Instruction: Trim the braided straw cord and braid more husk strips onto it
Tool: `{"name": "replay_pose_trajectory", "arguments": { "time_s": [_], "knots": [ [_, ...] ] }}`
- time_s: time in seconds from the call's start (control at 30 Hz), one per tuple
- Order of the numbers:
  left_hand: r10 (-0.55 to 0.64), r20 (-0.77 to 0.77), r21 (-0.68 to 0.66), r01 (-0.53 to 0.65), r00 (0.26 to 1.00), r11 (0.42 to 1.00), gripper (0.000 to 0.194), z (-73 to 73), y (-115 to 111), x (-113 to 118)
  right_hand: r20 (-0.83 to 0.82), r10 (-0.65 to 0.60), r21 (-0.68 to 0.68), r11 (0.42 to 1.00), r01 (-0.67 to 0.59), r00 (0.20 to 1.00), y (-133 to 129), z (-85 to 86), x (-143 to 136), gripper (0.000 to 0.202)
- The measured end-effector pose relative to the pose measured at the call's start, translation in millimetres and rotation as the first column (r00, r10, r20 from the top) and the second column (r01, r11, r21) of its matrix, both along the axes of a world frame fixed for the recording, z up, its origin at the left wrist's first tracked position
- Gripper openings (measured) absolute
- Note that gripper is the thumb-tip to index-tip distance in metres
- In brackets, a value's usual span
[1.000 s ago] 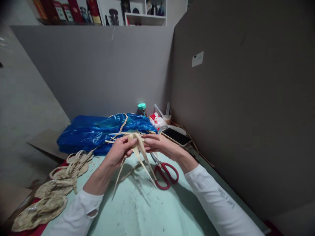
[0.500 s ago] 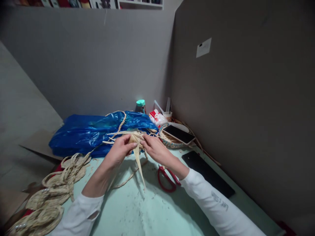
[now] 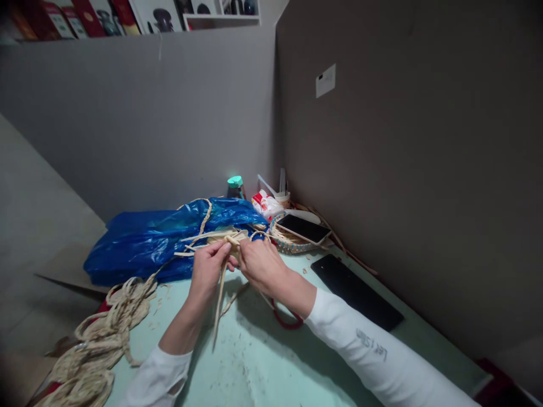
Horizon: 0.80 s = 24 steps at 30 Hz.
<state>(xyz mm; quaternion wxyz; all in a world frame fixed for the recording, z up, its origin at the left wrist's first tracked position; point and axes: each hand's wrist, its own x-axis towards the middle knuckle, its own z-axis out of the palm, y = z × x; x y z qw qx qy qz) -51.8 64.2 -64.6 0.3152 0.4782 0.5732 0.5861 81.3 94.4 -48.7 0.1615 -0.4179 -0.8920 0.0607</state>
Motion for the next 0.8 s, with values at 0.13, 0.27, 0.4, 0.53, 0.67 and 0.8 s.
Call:
{"name": "replay_pose_trajectory", "arguments": {
  "time_s": [0.13,0.27,0.4,0.53,0.67,0.8],
  "knots": [
    [0.09,-0.034,0.087,-0.087,0.995,0.992,0.017,-2.1,-5.6,11.0,0.028,-0.021,-0.006,1.0,0.021,0.999,-8.2,-2.3,-5.3,0.037],
    [0.052,-0.079,0.148,-0.04,0.996,0.988,0.017,-0.7,-11.2,20.4,0.108,-0.042,0.005,0.999,0.042,0.993,-11.9,-3.8,-6.4,0.05],
    [0.082,0.089,0.111,-0.092,0.993,0.99,0.011,-4.8,-8.2,16.2,0.193,0.047,0.026,0.998,-0.053,0.98,-18.4,-1.8,-5.5,0.057],
    [0.059,0.266,0.058,-0.077,0.962,0.995,0.013,-8.1,-3.0,5.3,0.118,0.077,0.007,0.997,-0.079,0.99,-19.1,14.0,2.9,0.054],
    [-0.052,0.387,0.034,0.042,0.921,0.999,0.025,0.2,-3.9,3.3,-0.216,0.094,0.042,0.995,-0.087,0.972,-2.9,25.5,15.0,0.039],
    [-0.146,0.467,0.053,0.137,0.872,0.989,0.029,8.6,-6.8,7.8,-0.547,0.238,-0.275,0.855,-0.441,0.803,16.0,6.4,13.6,0.032]
  ]
}}
